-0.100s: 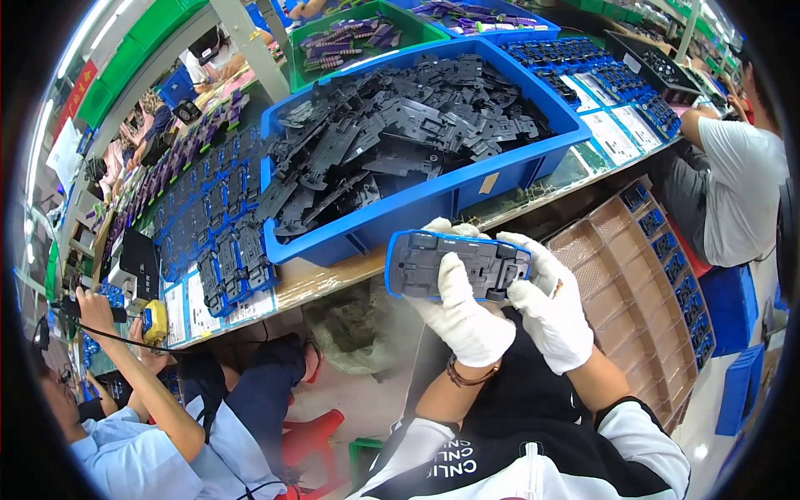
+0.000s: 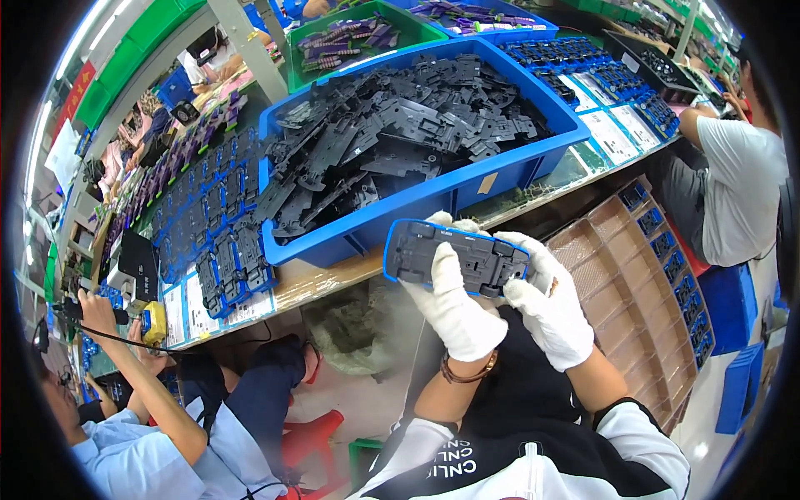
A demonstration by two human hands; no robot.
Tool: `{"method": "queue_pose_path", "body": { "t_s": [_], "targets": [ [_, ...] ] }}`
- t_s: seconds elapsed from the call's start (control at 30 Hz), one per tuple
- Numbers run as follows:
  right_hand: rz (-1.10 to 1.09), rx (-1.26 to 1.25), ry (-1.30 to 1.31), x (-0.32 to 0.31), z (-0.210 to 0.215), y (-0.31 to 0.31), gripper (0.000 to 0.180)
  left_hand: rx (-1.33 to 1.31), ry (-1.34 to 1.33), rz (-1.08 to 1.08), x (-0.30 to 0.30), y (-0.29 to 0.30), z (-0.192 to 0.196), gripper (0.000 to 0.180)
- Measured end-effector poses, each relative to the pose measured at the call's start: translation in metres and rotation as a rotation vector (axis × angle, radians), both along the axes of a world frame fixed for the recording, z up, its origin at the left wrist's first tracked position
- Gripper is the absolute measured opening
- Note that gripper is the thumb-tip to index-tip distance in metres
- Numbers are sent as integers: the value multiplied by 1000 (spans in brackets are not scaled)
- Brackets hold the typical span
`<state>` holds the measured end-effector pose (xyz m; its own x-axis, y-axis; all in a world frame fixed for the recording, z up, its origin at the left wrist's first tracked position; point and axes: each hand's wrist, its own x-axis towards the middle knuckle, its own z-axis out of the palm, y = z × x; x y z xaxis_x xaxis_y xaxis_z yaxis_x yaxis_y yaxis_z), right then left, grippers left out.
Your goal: The person assembles toy cars by picking black plastic chassis parts from a bin and pressing them onto toy car bodies by hand before placing them on the table.
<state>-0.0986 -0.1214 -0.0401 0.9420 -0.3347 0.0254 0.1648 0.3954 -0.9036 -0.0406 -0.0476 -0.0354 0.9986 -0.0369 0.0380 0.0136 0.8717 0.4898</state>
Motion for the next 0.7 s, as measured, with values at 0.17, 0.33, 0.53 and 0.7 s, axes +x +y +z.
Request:
{"method": "queue_pose_path", "body": {
  "t_s": [0.17, 0.33, 0.53, 0.7],
  "targets": [
    [-167, -410, 61, -1, -13, 0, 50, 181, 97, -197, 11, 8, -7, 41],
    [-162, -356, -46, -14, 2, 23, 58, 485, -97, -73, -23, 25, -11, 63],
    [-66, -807, -66, -29, -9, -19, 52, 1101, -166, 598, 48, 206, 4, 55],
    [-277, -803, 67, -59, -24, -97, 20, 2040, -101, 1069, 169, 411, -30, 51]
  ]
}}
